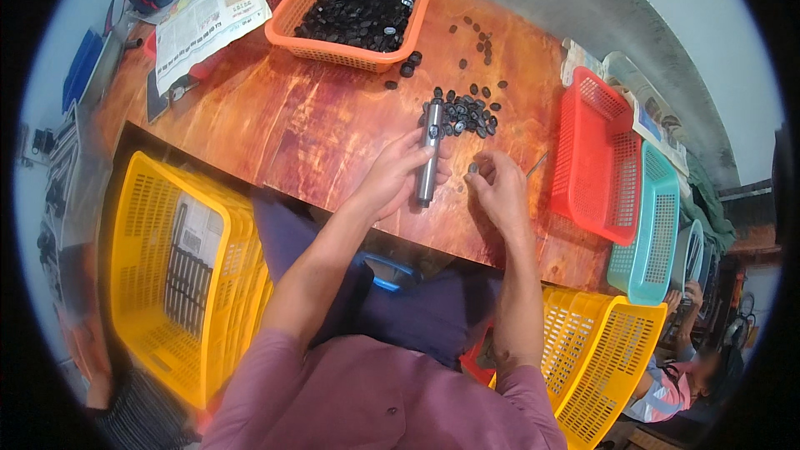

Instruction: The person repeatedly picks up small black disc magnets from a table and inserts them one by one into a cylindrical metal tube. After filling the tube, they place it into a yellow basket and repeat the process with a new tube.

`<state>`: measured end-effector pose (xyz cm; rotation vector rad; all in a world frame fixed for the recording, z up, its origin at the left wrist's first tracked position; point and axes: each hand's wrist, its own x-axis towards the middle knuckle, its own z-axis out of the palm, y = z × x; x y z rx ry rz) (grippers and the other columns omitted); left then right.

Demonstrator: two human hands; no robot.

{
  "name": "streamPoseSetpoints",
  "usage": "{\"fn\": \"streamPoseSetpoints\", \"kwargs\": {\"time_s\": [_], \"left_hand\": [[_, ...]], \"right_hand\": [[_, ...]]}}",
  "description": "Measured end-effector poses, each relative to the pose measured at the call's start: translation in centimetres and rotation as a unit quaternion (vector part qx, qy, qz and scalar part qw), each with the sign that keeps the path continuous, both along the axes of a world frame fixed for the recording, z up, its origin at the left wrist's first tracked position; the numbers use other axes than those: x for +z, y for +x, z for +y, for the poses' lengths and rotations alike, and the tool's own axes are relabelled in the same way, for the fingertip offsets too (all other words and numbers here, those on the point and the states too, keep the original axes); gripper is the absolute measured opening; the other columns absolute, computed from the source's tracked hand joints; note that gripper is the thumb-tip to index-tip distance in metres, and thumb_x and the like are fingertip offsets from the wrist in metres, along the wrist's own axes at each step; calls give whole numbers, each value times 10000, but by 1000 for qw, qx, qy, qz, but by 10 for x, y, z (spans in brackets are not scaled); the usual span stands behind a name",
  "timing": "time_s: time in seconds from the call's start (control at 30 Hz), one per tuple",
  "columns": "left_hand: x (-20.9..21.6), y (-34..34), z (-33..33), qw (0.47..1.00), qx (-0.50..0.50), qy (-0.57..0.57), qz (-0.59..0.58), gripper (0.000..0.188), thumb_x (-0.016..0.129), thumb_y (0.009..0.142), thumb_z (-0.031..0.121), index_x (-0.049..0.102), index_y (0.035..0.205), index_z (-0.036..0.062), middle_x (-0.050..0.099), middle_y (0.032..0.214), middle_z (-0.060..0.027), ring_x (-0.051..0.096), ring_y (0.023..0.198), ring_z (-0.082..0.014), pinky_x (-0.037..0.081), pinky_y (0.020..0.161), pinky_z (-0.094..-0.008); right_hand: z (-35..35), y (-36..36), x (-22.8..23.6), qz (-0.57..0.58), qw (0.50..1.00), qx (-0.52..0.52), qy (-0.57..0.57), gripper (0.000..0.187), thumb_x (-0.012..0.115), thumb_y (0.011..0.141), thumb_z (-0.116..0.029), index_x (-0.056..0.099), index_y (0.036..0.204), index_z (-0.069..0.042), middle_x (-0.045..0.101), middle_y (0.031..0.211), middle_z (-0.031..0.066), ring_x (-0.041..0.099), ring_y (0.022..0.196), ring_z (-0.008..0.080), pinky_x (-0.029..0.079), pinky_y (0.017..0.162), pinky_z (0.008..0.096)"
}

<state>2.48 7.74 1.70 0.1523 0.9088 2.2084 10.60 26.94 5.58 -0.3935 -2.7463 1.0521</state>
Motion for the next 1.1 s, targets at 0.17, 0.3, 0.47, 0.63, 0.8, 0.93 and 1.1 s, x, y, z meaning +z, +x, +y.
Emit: {"fn": "streamPoseSetpoints", "kwargs": {"time_s": [0.17, 0.3, 0.47, 0.63, 0.8, 0.93, 1.1], "left_hand": [[-1, 0, 0, 1000, 0, 14, -10, 472, 567, 1023, 120, 391, 1435, -30, 626, 1159, -180, 677, 994, -263, 592, 866, -382], [-1, 0, 1, 1000, 3, 11, -7, 502, 598, 1003, 92, 384, 1444, -13, 627, 1157, -177, 679, 996, -264, 594, 863, -387], [-4, 2, 2, 1000, 10, -20, 8, 523, 646, 966, 67, 404, 1426, 10, 633, 1119, -145, 685, 975, -249, 594, 859, -381], [2, 5, -1, 999, 2, -20, 28, 523, 667, 948, 79, 425, 1407, 16, 624, 1114, -119, 678, 978, -237, 585, 822, -374], [10, 9, -3, 999, -11, 11, 46, 515, 644, 916, 54, 448, 1391, 16, 610, 1112, -110, 649, 974, -215, 558, 827, -350], [14, 18, -5, 990, -7, -10, 144, 491, 571, 883, 107, 487, 1359, 21, 565, 1037, -57, 553, 892, -146, 465, 807, -281], [22, 18, -10, 968, -44, -44, 242, 479, 542, 952, 415, 536, 1248, 38, 509, 1018, 20, 411, 757, -70, 378, 682, -235]], "right_hand": [[7, 2, -7, 9, 1000, 21, 3, 217, 729, 812, -45, 651, 1004, 20, 634, 874, 174, 643, 812, 326, 512, 743, 421], [6, 2, -8, 12, 1000, 24, 2, 210, 727, 815, -43, 652, 1001, 19, 626, 864, 170, 641, 805, 322, 509, 736, 417], [3, 1, -9, 15, 1000, 3, -8, 209, 725, 816, -46, 655, 1002, 18, 627, 864, 169, 640, 804, 313, 506, 734, 408], [6, 4, -26, 63, 998, 1, 3, 219, 733, 812, -79, 660, 999, 6, 615, 848, 154, 631, 790, 297, 498, 715, 398], [1, 5, -23, 73, 997, -17, -15, 212, 733, 814, -93, 669, 1001, -16, 597, 830, 139, 624, 791, 287, 494, 710, 394], [2, 5, -27, 89, 996, -12, -7, 207, 733, 816, -95, 671, 1002, -28, 599, 833, 134, 622, 777, 291, 494, 703, 394], [4, 4, -28, 90, 996, -12, -17, 196, 736, 816, -93, 675, 995, -42, 602, 830, 127, 623, 769, 297, 495, 698, 397]]}}
